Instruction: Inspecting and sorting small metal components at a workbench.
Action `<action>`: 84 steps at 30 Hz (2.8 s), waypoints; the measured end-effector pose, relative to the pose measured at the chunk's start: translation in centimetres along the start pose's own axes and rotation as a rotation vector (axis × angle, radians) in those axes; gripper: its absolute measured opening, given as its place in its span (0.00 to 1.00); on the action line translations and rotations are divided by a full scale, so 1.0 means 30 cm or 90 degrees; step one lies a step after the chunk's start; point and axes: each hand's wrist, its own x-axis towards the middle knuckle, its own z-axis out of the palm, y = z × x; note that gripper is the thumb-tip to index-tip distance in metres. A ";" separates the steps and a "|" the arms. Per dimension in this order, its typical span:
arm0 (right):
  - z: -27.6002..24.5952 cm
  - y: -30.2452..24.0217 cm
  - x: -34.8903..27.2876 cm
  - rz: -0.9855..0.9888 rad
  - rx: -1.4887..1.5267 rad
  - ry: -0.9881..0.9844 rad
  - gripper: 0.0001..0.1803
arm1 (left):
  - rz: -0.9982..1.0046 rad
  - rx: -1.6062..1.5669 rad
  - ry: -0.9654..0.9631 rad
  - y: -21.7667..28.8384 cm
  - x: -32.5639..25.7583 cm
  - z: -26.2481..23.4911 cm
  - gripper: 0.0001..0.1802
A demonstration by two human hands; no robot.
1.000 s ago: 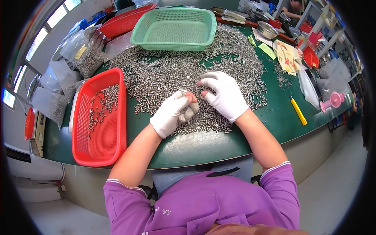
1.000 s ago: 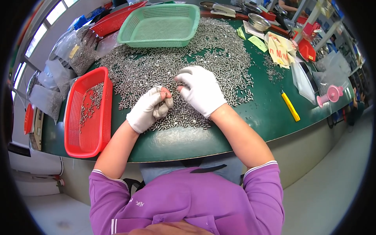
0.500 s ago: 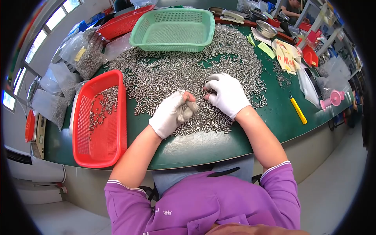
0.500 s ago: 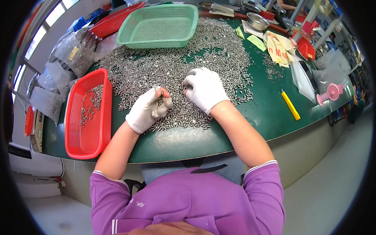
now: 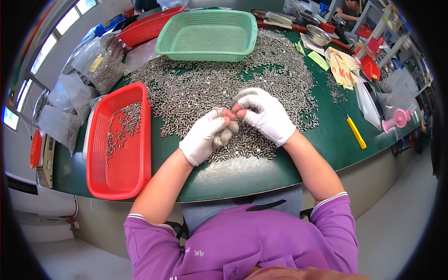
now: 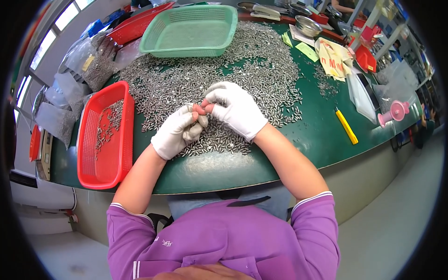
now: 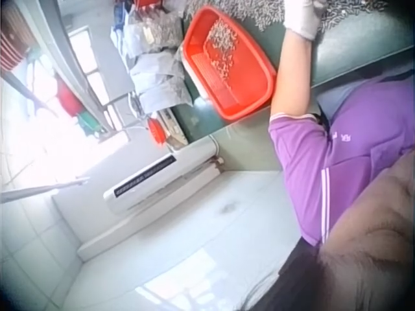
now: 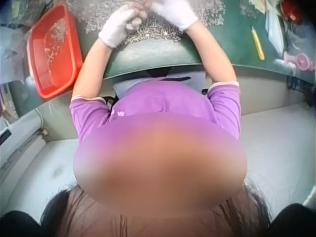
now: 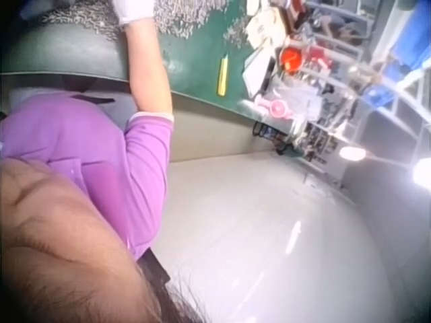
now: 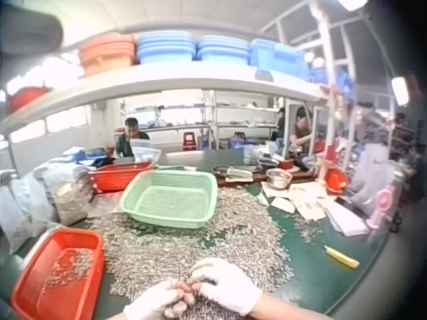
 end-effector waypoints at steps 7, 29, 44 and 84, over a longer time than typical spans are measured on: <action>0.009 0.004 0.003 -0.066 -0.047 0.009 0.10 | -0.016 0.055 0.040 0.005 0.002 0.014 0.09; 0.007 -0.004 0.018 -0.189 -0.101 0.036 0.08 | -0.027 0.016 0.000 0.003 0.008 0.005 0.10; 0.062 0.056 -0.004 -0.078 -0.265 -0.010 0.06 | 0.005 0.006 -0.001 -0.005 0.003 0.000 0.13; 0.025 0.010 0.011 -0.123 -0.075 0.041 0.06 | -0.010 0.004 0.019 -0.002 0.010 -0.004 0.10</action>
